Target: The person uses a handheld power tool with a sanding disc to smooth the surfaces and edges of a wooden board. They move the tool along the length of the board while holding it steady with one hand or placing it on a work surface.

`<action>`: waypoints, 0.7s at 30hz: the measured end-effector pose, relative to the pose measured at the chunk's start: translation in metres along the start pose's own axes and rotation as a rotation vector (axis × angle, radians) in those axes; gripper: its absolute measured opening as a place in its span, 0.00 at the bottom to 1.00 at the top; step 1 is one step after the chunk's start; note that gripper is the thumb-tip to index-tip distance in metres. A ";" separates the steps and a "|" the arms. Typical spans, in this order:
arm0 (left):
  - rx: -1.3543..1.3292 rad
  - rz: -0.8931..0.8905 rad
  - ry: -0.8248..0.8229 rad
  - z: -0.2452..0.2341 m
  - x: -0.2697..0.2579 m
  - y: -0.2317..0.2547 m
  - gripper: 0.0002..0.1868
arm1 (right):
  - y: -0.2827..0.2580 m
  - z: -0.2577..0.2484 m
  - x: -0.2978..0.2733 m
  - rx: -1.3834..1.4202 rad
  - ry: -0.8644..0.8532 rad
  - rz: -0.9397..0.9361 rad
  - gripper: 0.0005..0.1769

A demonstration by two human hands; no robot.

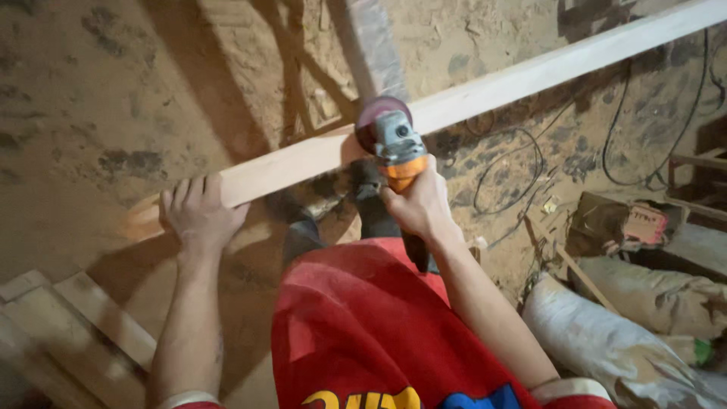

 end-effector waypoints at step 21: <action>-0.871 -0.331 0.269 -0.008 -0.100 -0.116 0.29 | -0.086 0.114 -0.115 -0.293 -0.187 -0.157 0.33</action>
Point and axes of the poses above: each hand's wrist, its own x-axis towards the middle knuckle, its own z-axis out of the palm, y = z × x, the point moved 1 cm from there along x, towards the middle knuckle, and after that the axes turned 14 degrees about z, right-handed, at the moved point
